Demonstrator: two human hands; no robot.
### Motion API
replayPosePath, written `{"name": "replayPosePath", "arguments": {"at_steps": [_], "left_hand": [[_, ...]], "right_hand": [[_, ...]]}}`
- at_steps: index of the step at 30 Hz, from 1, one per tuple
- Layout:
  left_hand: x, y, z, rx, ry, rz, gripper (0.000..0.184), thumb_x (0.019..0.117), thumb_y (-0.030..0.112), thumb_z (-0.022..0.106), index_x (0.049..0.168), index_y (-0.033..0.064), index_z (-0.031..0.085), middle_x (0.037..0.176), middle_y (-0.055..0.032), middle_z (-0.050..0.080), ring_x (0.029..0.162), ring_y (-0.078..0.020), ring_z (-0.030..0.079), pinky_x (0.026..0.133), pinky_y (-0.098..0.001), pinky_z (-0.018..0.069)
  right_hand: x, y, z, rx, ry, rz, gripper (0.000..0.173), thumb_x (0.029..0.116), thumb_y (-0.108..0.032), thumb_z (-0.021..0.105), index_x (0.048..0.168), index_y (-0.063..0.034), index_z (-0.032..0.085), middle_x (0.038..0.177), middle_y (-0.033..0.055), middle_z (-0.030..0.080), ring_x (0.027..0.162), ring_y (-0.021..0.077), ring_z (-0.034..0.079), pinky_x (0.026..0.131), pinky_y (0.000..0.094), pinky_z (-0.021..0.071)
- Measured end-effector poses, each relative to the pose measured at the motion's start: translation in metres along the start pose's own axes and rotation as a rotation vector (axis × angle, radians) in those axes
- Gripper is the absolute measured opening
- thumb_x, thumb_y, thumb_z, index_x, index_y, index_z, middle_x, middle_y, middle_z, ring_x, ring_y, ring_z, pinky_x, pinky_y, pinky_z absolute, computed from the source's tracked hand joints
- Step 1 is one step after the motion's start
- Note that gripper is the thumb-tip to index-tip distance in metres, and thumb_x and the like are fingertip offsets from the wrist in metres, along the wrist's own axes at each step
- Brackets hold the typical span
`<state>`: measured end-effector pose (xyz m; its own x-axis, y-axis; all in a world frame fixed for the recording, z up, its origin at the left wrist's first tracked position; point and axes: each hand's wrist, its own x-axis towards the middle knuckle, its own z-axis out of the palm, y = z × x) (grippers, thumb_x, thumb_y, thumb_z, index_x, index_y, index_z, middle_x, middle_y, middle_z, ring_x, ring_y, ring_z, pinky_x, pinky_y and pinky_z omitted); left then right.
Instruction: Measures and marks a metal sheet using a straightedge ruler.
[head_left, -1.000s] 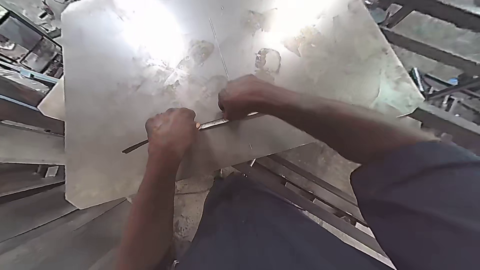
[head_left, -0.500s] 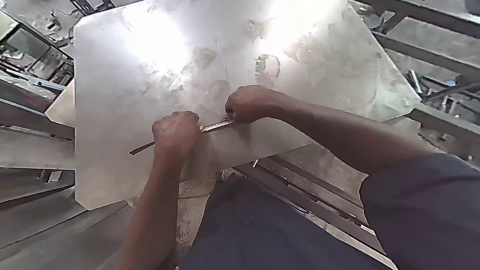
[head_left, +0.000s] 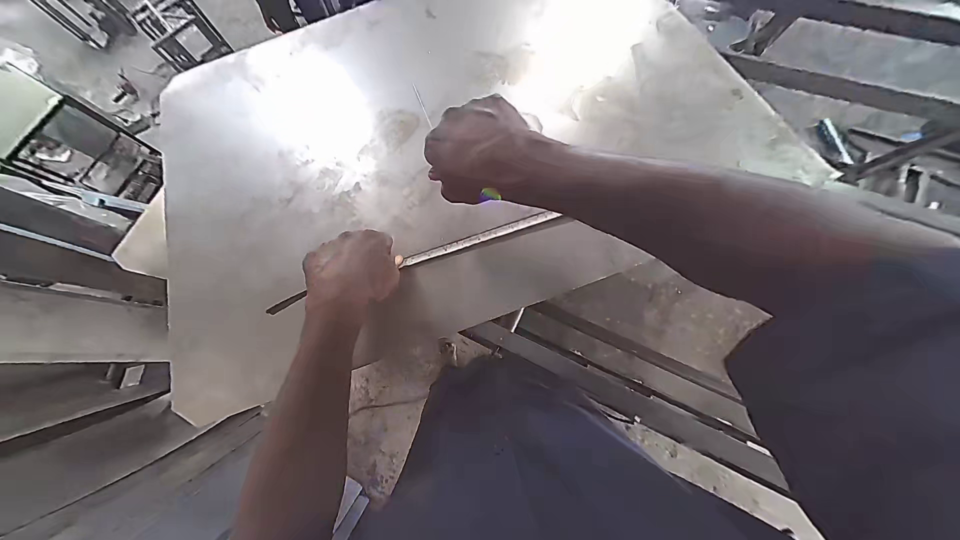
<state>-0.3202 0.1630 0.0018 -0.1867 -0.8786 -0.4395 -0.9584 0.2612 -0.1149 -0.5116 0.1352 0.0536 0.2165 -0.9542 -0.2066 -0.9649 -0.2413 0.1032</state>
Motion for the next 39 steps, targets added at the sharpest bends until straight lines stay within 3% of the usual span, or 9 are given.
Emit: {"name": "replayPosePath", "arguments": {"at_steps": [3,6,9,15,21,27,35,39], "left_hand": [[0.009,-0.017,0.003,-0.057,0.028,0.145,0.028,0.0999,0.043,0.058,0.087,0.0196,0.066,0.089,-0.0094,0.069,0.089,-0.0354,0.067,0.066,-0.0646,0.049],[0.032,-0.057,-0.013,-0.153,0.122,0.503,0.031,0.1004,0.041,0.062,0.08,0.0183,0.064,0.075,-0.0037,0.062,0.075,-0.0258,0.062,0.065,-0.0578,0.0482],[0.051,-0.093,-0.043,-0.16,0.197,0.782,0.027,0.0959,0.042,0.066,0.077,0.0224,0.064,0.069,0.0056,0.059,0.064,-0.0134,0.058,0.058,-0.0467,0.047],[0.123,-0.122,-0.088,-0.013,0.122,0.972,0.027,0.0935,0.05,0.065,0.076,0.03,0.065,0.072,0.0129,0.059,0.063,-0.0059,0.056,0.057,-0.0386,0.0486],[0.193,-0.102,-0.103,0.095,0.021,1.106,0.024,0.0927,0.047,0.07,0.076,0.0297,0.067,0.073,0.0116,0.061,0.065,-0.007,0.059,0.06,-0.0395,0.0498],[0.22,-0.063,-0.105,0.115,-0.104,1.209,0.021,0.0919,0.036,0.074,0.075,0.0262,0.067,0.071,0.0087,0.062,0.064,-0.0094,0.059,0.06,-0.0409,0.049],[0.249,-0.031,-0.104,0.242,-0.025,1.352,0.022,0.094,0.042,0.07,0.079,0.0263,0.071,0.081,0.0065,0.064,0.074,-0.0128,0.063,0.067,-0.0489,0.0528],[0.244,-0.021,-0.104,0.279,0.052,1.381,0.02,0.0955,0.034,0.072,0.081,0.0209,0.07,0.081,0.0021,0.066,0.076,-0.0172,0.064,0.071,-0.0522,0.052]], "right_hand": [[-0.043,0.023,-0.012,0.103,0.02,-0.048,0.033,0.1013,-0.04,0.052,0.085,-0.0152,0.064,0.084,0.0086,0.062,0.086,0.0318,0.065,0.064,0.0552,0.0478],[-0.097,0.044,-0.017,0.2,0.04,-0.076,0.038,0.1067,-0.041,0.046,0.081,-0.0183,0.062,0.075,0.0017,0.058,0.074,0.023,0.061,0.061,0.0488,0.0453],[-0.156,0.048,-0.014,0.305,0.097,-0.033,0.037,0.1066,-0.04,0.047,0.077,-0.0208,0.059,0.063,-0.0034,0.05,0.058,0.0151,0.052,0.051,0.041,0.0395],[-0.239,0.019,0.02,0.555,0.286,0.168,0.035,0.1052,-0.044,0.047,0.079,-0.0259,0.06,0.057,-0.0113,0.047,0.045,0.004,0.043,0.04,0.0291,0.0341],[-0.267,-0.054,0.062,0.722,0.323,0.403,0.035,0.1046,-0.046,0.047,0.079,-0.0271,0.061,0.058,-0.0126,0.047,0.046,0.0021,0.043,0.04,0.0256,0.0335],[-0.28,-0.109,0.077,0.804,0.332,0.631,0.031,0.1043,-0.044,0.049,0.084,-0.0269,0.066,0.059,-0.0117,0.051,0.047,0.0036,0.046,0.041,0.0274,0.0372],[-0.275,-0.136,0.07,0.792,0.262,0.732,0.028,0.1042,-0.04,0.05,0.087,-0.0261,0.068,0.062,-0.0109,0.053,0.049,0.0044,0.048,0.043,0.0288,0.0408],[-0.257,-0.135,0.064,0.743,0.203,0.722,0.031,0.105,-0.041,0.048,0.085,-0.0256,0.067,0.065,-0.0104,0.055,0.054,0.0056,0.051,0.047,0.031,0.0435]]}}
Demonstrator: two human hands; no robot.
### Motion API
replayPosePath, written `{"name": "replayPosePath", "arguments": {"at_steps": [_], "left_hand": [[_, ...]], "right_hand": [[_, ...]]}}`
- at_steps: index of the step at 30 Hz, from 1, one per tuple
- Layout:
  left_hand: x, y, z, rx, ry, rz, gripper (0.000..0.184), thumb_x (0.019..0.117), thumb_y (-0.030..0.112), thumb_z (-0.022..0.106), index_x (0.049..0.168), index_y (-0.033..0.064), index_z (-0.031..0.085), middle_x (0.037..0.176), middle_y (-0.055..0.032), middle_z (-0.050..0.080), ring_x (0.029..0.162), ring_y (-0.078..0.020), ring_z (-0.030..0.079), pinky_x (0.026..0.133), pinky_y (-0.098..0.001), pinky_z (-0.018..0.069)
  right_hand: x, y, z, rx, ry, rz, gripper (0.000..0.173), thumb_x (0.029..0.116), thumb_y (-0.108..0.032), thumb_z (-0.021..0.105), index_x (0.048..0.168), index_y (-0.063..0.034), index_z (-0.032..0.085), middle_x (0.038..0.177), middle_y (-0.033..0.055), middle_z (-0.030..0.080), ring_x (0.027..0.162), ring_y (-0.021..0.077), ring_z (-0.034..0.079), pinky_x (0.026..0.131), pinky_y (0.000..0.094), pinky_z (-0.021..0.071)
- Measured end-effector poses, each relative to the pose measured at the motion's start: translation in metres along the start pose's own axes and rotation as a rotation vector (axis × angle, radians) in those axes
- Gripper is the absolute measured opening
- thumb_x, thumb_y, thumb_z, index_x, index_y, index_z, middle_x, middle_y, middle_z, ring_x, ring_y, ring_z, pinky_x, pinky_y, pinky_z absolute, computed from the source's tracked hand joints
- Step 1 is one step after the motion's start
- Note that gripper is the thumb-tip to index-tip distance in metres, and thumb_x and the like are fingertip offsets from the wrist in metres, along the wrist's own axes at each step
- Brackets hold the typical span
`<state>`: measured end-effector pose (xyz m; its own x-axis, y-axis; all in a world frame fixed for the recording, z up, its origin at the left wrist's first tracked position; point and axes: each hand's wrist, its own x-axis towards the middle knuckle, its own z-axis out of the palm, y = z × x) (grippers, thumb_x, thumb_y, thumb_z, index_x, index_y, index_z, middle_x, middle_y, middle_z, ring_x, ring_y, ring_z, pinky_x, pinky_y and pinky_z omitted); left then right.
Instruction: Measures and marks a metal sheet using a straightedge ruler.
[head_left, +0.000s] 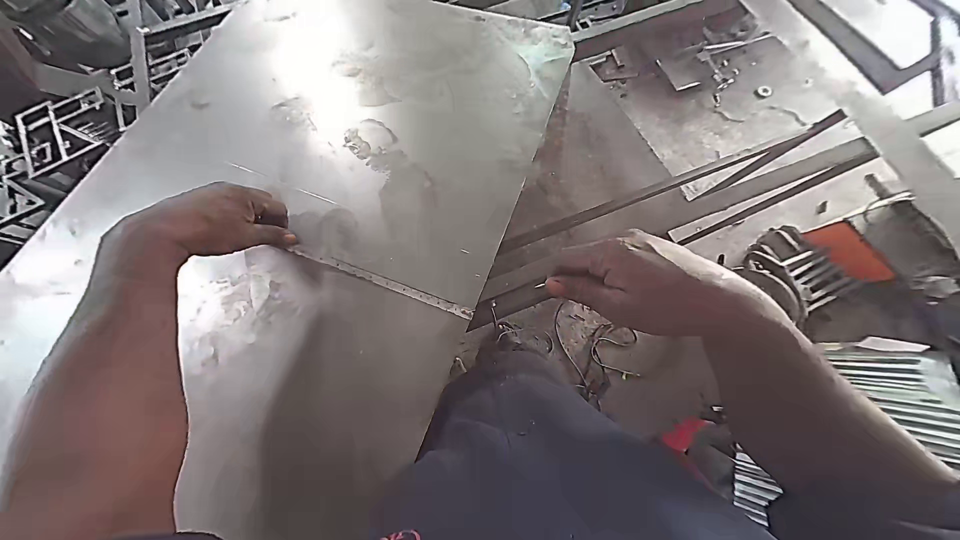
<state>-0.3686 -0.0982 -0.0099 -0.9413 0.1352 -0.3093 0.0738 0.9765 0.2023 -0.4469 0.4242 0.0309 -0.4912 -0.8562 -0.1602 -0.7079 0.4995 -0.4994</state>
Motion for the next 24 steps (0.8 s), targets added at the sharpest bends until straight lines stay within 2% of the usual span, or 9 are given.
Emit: {"name": "replayPosePath", "arguments": {"at_steps": [2,3,8,12,15,19,24], "left_hand": [[0.002,0.011,-0.005,0.027,-0.014,-0.02,0.022,0.0962,0.032,0.072,0.081,0.0169,0.069,0.082,-0.0017,0.065,0.079,-0.0207,0.065,0.074,-0.0537,0.052],[0.003,0.015,-0.006,0.042,-0.018,-0.033,0.023,0.096,0.032,0.073,0.081,0.0153,0.069,0.083,-0.0034,0.065,0.08,-0.0226,0.065,0.075,-0.0548,0.052],[0.011,0.017,-0.004,0.18,-0.091,-0.154,0.033,0.0943,0.051,0.069,0.086,0.0198,0.07,0.09,-0.0045,0.069,0.09,-0.0278,0.068,0.079,-0.0627,0.053],[0.014,0.02,-0.002,0.243,-0.088,-0.187,0.037,0.0928,0.057,0.068,0.084,0.021,0.069,0.09,-0.0041,0.068,0.09,-0.029,0.067,0.077,-0.0644,0.0509],[0.014,0.026,-0.004,0.241,-0.087,-0.21,0.038,0.0927,0.056,0.069,0.084,0.0194,0.069,0.09,-0.0057,0.068,0.089,-0.0302,0.067,0.078,-0.0649,0.0502],[0.014,0.033,-0.005,0.238,-0.118,-0.259,0.038,0.0928,0.056,0.068,0.086,0.018,0.069,0.092,-0.0083,0.069,0.092,-0.0332,0.067,0.079,-0.0675,0.0491],[0.01,0.032,-0.004,0.191,-0.061,-0.25,0.036,0.0923,0.053,0.071,0.085,0.0181,0.068,0.085,-0.0083,0.067,0.085,-0.033,0.067,0.073,-0.0654,0.0496]], "right_hand": [[0.017,-0.009,0.001,-0.028,-0.031,0.002,0.033,0.1059,-0.042,0.049,0.082,-0.0243,0.065,0.061,-0.0087,0.053,0.05,0.0075,0.05,0.045,0.0323,0.0417],[0.029,-0.013,0.001,-0.051,-0.063,0.0,0.033,0.1066,-0.042,0.049,0.083,-0.0239,0.063,0.062,-0.0079,0.053,0.051,0.0083,0.051,0.047,0.0335,0.0423],[0.099,-0.042,0.012,-0.195,-0.215,-0.048,0.033,0.1087,-0.039,0.045,0.092,-0.0184,0.065,0.078,-0.0006,0.061,0.073,0.0173,0.062,0.065,0.0449,0.051],[0.15,-0.065,0.029,-0.295,-0.283,-0.073,0.036,0.1087,-0.04,0.044,0.094,-0.0164,0.067,0.085,0.0026,0.064,0.083,0.0219,0.065,0.07,0.0492,0.0516],[0.177,-0.077,0.037,-0.347,-0.328,-0.052,0.035,0.1082,-0.04,0.045,0.094,-0.0162,0.066,0.085,0.0042,0.064,0.084,0.0245,0.066,0.069,0.0517,0.052],[0.193,-0.084,0.047,-0.402,-0.367,-0.08,0.036,0.107,-0.039,0.045,0.086,-0.0153,0.063,0.078,0.0054,0.061,0.078,0.0264,0.064,0.064,0.0513,0.0488],[0.188,-0.09,0.05,-0.429,-0.383,-0.06,0.035,0.1067,-0.042,0.046,0.091,-0.0168,0.065,0.08,0.0049,0.062,0.081,0.027,0.065,0.064,0.0526,0.0501]]}}
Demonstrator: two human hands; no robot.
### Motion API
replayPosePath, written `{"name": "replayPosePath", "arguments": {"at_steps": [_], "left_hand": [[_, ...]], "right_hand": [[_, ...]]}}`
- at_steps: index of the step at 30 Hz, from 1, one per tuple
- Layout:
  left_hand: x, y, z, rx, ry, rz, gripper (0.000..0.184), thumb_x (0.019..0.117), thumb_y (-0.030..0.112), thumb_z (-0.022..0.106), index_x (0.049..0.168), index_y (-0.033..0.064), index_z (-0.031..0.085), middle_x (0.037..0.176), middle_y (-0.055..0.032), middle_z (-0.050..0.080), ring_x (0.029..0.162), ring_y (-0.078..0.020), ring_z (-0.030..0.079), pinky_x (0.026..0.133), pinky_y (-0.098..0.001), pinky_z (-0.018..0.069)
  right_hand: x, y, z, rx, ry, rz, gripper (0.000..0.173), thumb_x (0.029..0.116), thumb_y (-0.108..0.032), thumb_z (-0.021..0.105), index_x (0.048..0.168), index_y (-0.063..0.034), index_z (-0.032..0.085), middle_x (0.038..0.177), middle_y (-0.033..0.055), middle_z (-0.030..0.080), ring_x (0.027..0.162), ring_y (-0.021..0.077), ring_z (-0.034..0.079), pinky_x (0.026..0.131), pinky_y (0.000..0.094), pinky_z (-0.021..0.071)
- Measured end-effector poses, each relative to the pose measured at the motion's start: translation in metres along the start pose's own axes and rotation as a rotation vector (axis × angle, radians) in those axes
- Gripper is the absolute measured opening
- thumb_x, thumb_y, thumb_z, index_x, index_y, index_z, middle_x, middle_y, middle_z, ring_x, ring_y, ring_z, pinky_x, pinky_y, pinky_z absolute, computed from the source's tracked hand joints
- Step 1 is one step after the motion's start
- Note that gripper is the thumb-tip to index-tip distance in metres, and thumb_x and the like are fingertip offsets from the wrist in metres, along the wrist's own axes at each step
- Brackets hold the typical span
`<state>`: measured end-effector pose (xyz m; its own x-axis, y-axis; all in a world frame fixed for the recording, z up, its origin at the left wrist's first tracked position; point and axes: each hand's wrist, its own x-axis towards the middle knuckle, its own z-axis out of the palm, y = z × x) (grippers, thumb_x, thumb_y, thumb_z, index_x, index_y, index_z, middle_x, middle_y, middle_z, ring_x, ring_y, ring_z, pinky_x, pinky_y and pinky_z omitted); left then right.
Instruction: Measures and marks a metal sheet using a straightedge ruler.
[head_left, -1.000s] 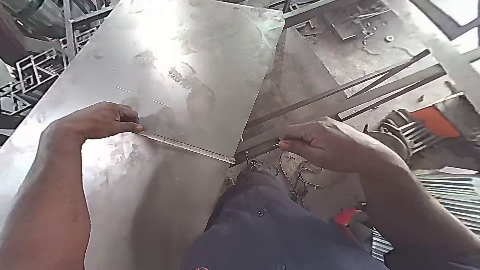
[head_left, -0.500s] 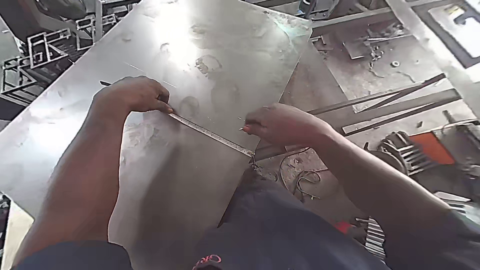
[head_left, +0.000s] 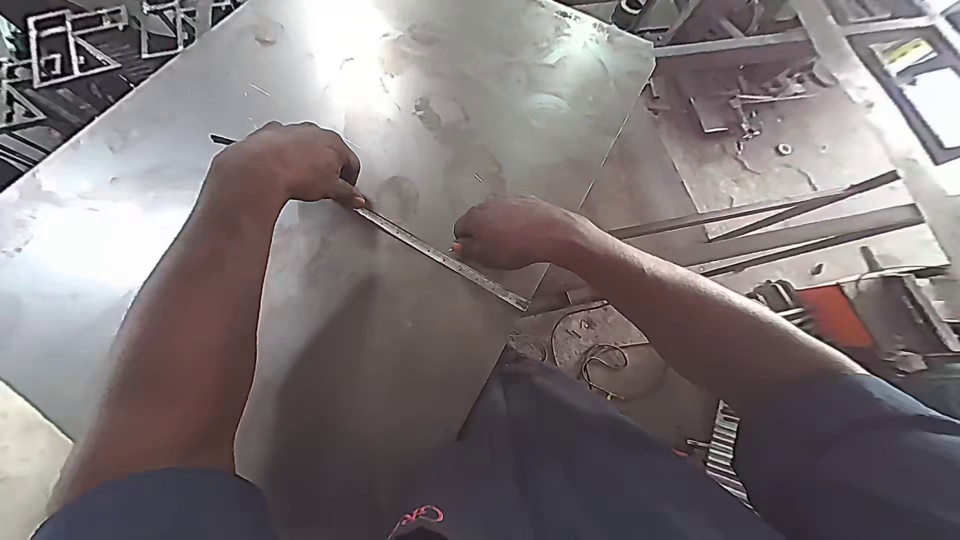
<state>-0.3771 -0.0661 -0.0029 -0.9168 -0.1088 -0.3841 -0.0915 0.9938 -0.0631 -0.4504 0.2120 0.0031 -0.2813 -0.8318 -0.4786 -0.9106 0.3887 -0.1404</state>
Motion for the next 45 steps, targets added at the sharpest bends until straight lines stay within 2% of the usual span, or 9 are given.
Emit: {"name": "replayPosePath", "arguments": {"at_steps": [9,14,19,23,26,29,31,39,45], "left_hand": [[0.004,0.002,-0.002,0.006,-0.041,-0.009,0.036,0.0928,0.053,0.071,0.088,0.0172,0.069,0.089,-0.0105,0.069,0.089,-0.0349,0.068,0.074,-0.0679,0.05],[0.004,0.0,-0.001,-0.001,-0.038,0.013,0.036,0.0932,0.052,0.07,0.085,0.0172,0.068,0.084,-0.0084,0.067,0.083,-0.0322,0.067,0.072,-0.0644,0.0514],[0.005,0.0,-0.004,-0.015,-0.055,0.033,0.034,0.0932,0.05,0.071,0.09,0.0162,0.071,0.091,-0.0094,0.07,0.091,-0.0324,0.068,0.079,-0.0644,0.0523],[0.006,-0.002,-0.002,-0.023,-0.048,0.069,0.034,0.0942,0.047,0.071,0.085,0.0146,0.07,0.085,-0.009,0.068,0.085,-0.031,0.068,0.077,-0.063,0.0517],[0.005,-0.001,-0.003,-0.022,-0.057,0.068,0.034,0.0946,0.047,0.071,0.086,0.014,0.069,0.087,-0.0092,0.068,0.087,-0.0315,0.067,0.078,-0.0632,0.0516],[0.005,-0.001,-0.001,-0.045,-0.048,0.055,0.033,0.0936,0.046,0.072,0.083,0.0154,0.068,0.081,-0.0073,0.066,0.081,-0.0294,0.067,0.073,-0.061,0.0516],[0.005,-0.002,-0.001,-0.07,-0.051,0.041,0.032,0.0932,0.046,0.073,0.083,0.0155,0.069,0.082,-0.0071,0.066,0.082,-0.0293,0.066,0.074,-0.0612,0.0517],[0.007,-0.004,0.0,-0.056,-0.059,0.043,0.033,0.0941,0.046,0.072,0.083,0.0151,0.068,0.086,-0.0082,0.067,0.086,-0.0309,0.067,0.076,-0.0629,0.0518],[0.007,-0.003,0.001,-0.064,-0.052,0.048,0.031,0.0947,0.044,0.072,0.086,0.0145,0.07,0.089,-0.0087,0.069,0.089,-0.0312,0.067,0.079,-0.0631,0.0519]], "right_hand": [[0.004,-0.004,0.0,-0.021,0.008,0.013,0.036,0.1062,-0.041,0.045,0.09,-0.0162,0.065,0.082,0.0061,0.063,0.083,0.0283,0.066,0.064,0.0536,0.0502],[0.005,-0.006,-0.001,-0.026,0.0,0.026,0.037,0.1065,-0.042,0.044,0.09,-0.0158,0.064,0.083,0.0068,0.063,0.084,0.029,0.066,0.064,0.0539,0.0498],[0.006,-0.005,-0.001,-0.017,-0.009,0.034,0.037,0.1059,-0.042,0.045,0.087,-0.0164,0.063,0.079,0.0061,0.061,0.079,0.0286,0.065,0.061,0.0533,0.0488],[0.005,-0.005,-0.002,-0.019,-0.011,0.024,0.037,0.106,-0.043,0.045,0.088,-0.016,0.063,0.08,0.0065,0.062,0.081,0.0287,0.065,0.062,0.0537,0.0492],[0.005,-0.005,-0.002,-0.013,-0.01,0.018,0.037,0.1062,-0.042,0.045,0.088,-0.0156,0.063,0.08,0.0066,0.061,0.079,0.0288,0.065,0.061,0.0532,0.0485],[0.008,-0.001,0.002,-0.013,0.003,-0.006,0.037,0.1063,-0.041,0.044,0.09,-0.0154,0.064,0.083,0.0068,0.063,0.083,0.0286,0.066,0.063,0.0535,0.0496],[0.009,0.0,0.003,-0.014,0.004,-0.017,0.037,0.1066,-0.041,0.043,0.091,-0.0147,0.065,0.085,0.0076,0.064,0.085,0.0294,0.066,0.065,0.0546,0.0503],[0.008,-0.001,0.0,-0.007,0.004,-0.029,0.035,0.1048,-0.039,0.048,0.085,-0.0153,0.062,0.078,0.0065,0.061,0.079,0.0289,0.064,0.06,0.0534,0.0477],[0.01,-0.004,-0.003,-0.028,-0.015,-0.024,0.035,0.1047,-0.039,0.048,0.085,-0.0147,0.063,0.078,0.007,0.061,0.079,0.0291,0.065,0.061,0.0535,0.048]]}}
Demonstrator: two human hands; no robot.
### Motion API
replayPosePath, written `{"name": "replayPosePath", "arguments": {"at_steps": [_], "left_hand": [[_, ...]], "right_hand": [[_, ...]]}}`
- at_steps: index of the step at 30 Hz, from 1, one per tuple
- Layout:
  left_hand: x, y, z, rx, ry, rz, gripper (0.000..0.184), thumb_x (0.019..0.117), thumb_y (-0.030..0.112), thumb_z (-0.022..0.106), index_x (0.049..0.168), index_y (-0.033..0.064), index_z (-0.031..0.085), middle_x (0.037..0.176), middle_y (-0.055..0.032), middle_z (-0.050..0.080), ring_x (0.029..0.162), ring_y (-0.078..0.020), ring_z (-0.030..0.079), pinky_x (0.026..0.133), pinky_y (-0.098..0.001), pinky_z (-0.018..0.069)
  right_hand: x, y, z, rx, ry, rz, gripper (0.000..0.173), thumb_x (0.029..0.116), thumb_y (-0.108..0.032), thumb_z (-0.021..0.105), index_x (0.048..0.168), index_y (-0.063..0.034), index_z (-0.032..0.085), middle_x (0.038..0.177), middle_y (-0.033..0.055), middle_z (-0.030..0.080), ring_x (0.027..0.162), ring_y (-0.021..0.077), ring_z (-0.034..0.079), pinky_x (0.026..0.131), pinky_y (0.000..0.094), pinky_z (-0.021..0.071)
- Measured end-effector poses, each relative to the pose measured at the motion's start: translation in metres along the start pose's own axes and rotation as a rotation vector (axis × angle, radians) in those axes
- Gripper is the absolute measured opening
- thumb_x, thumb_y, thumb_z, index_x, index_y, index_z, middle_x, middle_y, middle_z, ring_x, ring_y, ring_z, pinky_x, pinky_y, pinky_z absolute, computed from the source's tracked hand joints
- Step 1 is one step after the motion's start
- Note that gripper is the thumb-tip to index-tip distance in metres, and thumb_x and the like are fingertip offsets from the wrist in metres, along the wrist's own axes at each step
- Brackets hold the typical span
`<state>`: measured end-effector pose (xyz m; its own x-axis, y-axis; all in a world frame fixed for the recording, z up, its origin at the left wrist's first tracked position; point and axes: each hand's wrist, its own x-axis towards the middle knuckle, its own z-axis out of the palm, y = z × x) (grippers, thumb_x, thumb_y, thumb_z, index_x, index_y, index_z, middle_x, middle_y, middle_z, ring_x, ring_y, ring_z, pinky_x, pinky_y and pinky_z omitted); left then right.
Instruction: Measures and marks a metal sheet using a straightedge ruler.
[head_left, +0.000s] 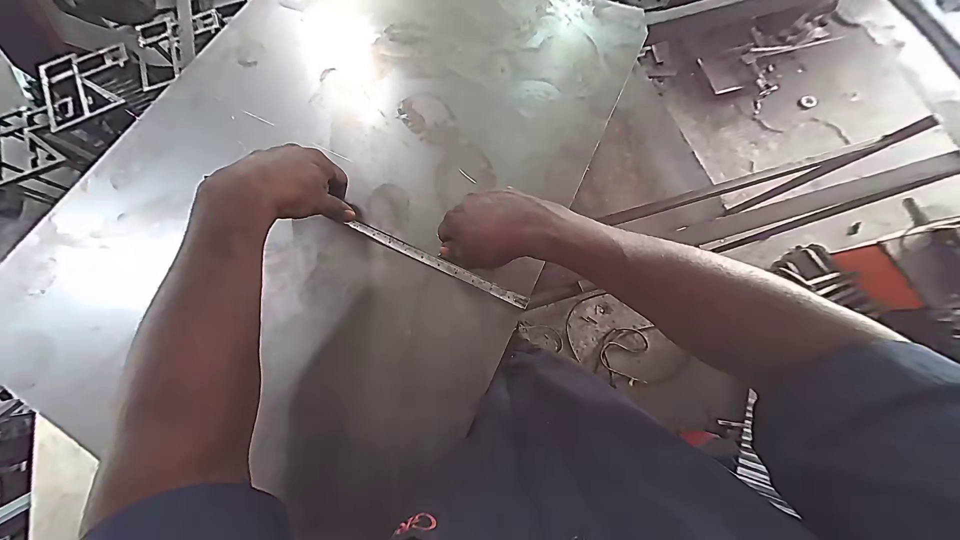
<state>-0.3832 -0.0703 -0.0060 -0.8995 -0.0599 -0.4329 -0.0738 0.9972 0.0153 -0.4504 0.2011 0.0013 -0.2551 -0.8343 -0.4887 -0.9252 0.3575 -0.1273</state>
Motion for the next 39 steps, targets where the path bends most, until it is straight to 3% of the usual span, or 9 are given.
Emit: {"name": "replayPosePath", "arguments": {"at_steps": [8,11,15,19,28,32,35,37,39], "left_hand": [[0.001,-0.001,-0.001,-0.005,-0.01,0.005,0.031,0.0944,0.043,0.073,0.084,0.0143,0.067,0.086,-0.0081,0.066,0.086,-0.0303,0.066,0.078,-0.0618,0.0511],[0.0,0.001,0.003,-0.028,-0.004,0.026,0.03,0.0933,0.041,0.075,0.084,0.0134,0.069,0.082,-0.0097,0.067,0.082,-0.0319,0.067,0.074,-0.063,0.0506],[0.004,-0.001,0.0,0.025,-0.015,-0.005,0.033,0.0932,0.047,0.073,0.082,0.0158,0.069,0.08,-0.0075,0.067,0.08,-0.0302,0.067,0.073,-0.0617,0.0522],[0.005,-0.003,0.002,0.035,-0.022,-0.017,0.034,0.0931,0.049,0.072,0.082,0.0164,0.067,0.08,-0.0072,0.066,0.081,-0.0297,0.066,0.073,-0.0614,0.0522],[0.004,-0.002,-0.001,0.013,-0.002,0.045,0.032,0.0934,0.041,0.074,0.078,0.0146,0.067,0.075,-0.0067,0.065,0.076,-0.0285,0.066,0.071,-0.0594,0.0516],[0.002,0.001,-0.001,0.021,-0.016,0.019,0.03,0.0944,0.042,0.073,0.081,0.0153,0.069,0.082,-0.0075,0.067,0.082,-0.0294,0.067,0.076,-0.0606,0.0518],[0.002,0.0,-0.001,0.028,-0.013,0.012,0.03,0.0944,0.043,0.073,0.083,0.0157,0.07,0.084,-0.0077,0.068,0.084,-0.0302,0.067,0.076,-0.0621,0.0524],[0.005,-0.004,0.002,0.028,-0.005,0.038,0.029,0.0939,0.043,0.073,0.083,0.0156,0.07,0.082,-0.0071,0.066,0.082,-0.0296,0.066,0.075,-0.061,0.0522],[0.004,-0.003,0.005,0.014,-0.013,0.045,0.03,0.0938,0.043,0.073,0.082,0.0155,0.068,0.079,-0.0071,0.066,0.079,-0.0292,0.066,0.073,-0.0606,0.0513]], "right_hand": [[0.001,-0.017,-0.005,-0.101,0.026,0.072,0.028,0.0961,-0.038,0.058,0.084,-0.0132,0.064,0.078,0.0096,0.062,0.078,0.0333,0.065,0.058,0.0558,0.0474],[0.001,-0.024,-0.023,-0.133,0.089,0.216,0.022,0.0945,-0.021,0.065,0.088,0.0007,0.066,0.087,0.022,0.063,0.087,0.0435,0.064,0.067,0.0617,0.0472],[-0.002,-0.011,-0.021,-0.136,0.123,0.103,0.032,0.0983,-0.038,0.054,0.082,-0.012,0.063,0.075,0.0105,0.06,0.076,0.0349,0.065,0.058,0.0569,0.0462],[-0.003,-0.014,0.001,-0.057,0.045,0.07,0.033,0.1018,-0.04,0.05,0.086,-0.0141,0.063,0.08,0.0091,0.061,0.081,0.0325,0.066,0.061,0.0552,0.0479],[-0.004,-0.009,-0.003,-0.064,0.002,0.05,0.029,0.1018,-0.038,0.052,0.088,-0.0141,0.062,0.081,0.0087,0.061,0.083,0.0319,0.065,0.061,0.0544,0.0479],[-0.001,-0.007,-0.003,-0.055,-0.016,0.038,0.031,0.1022,-0.039,0.05,0.086,-0.0149,0.06,0.079,0.0077,0.06,0.081,0.0309,0.065,0.06,0.0537,0.047],[-0.004,-0.014,-0.004,-0.075,0.001,0.05,0.027,0.0983,-0.038,0.056,0.084,-0.0153,0.062,0.079,0.0075,0.061,0.079,0.0307,0.065,0.058,0.0532,0.0471],[-0.006,-0.024,-0.005,-0.13,0.047,0.059,0.022,0.0919,-0.031,0.063,0.083,-0.011,0.063,0.078,0.0111,0.061,0.076,0.0345,0.064,0.056,0.0545,0.0463],[-0.005,-0.029,-0.016,-0.202,0.042,0.119,0.02,0.0923,-0.022,0.063,0.085,-0.0033,0.065,0.082,0.0171,0.061,0.08,0.039,0.064,0.061,0.0564,0.047]]}}
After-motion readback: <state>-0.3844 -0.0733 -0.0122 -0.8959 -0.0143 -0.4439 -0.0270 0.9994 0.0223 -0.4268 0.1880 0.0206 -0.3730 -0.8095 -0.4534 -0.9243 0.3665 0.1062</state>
